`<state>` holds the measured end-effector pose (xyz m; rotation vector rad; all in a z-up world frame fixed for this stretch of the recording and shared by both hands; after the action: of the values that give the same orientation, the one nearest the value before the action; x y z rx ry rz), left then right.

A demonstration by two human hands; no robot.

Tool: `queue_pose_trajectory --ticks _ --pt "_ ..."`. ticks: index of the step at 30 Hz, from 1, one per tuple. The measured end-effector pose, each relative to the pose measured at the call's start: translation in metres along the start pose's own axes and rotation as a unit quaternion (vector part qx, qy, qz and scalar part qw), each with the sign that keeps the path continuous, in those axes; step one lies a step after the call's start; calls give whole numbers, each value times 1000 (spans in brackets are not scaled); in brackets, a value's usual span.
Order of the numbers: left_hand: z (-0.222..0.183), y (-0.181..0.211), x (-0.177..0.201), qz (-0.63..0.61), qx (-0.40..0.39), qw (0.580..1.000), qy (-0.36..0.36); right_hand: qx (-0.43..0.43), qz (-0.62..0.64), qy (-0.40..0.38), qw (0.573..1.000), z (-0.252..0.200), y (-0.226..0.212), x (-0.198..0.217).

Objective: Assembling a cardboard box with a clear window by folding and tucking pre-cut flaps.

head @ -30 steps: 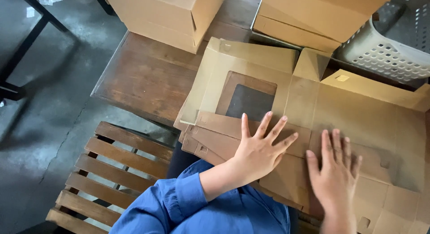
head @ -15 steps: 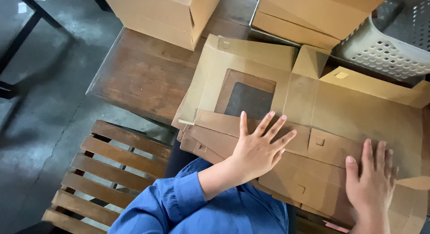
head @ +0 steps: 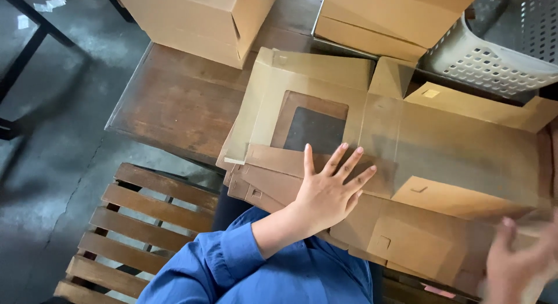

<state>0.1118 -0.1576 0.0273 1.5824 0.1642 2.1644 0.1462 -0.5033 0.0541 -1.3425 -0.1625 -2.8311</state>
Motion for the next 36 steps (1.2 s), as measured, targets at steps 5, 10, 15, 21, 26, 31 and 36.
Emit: queue_pose_trajectory --ticks 5,10,15,21,26,31,36 --pt "1 1 1 -7 -2 1000 11 -42 35 -317 947 37 18 -57" --pt "1 1 -2 -2 -4 1000 10 -100 -21 -387 916 40 28 -71" --pt "1 2 0 -3 -4 1000 17 -54 -16 -356 933 31 12 -66" --pt "1 1 2 -6 -4 1000 10 -118 -6 -373 920 41 1 -59" --pt "1 1 4 -3 -5 1000 6 -144 -9 -373 916 43 -12 -51" --pt "1 0 -1 -8 0 1000 -11 -127 -14 -376 918 34 -37 -45" --pt "-1 0 8 -15 -9 1000 12 -138 -24 -387 911 41 -36 -40"
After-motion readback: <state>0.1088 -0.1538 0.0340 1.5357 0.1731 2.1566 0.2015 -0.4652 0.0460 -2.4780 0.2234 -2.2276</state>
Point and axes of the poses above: each hand's wrist, its own z-axis towards the middle knuckle, its own x-axis out of the back of the hand, y = z × x, the point moved 6 cm from there along z, towards the middle knuckle, and after that the axes turned 14 degrees about -z, right-handed, at the moved point
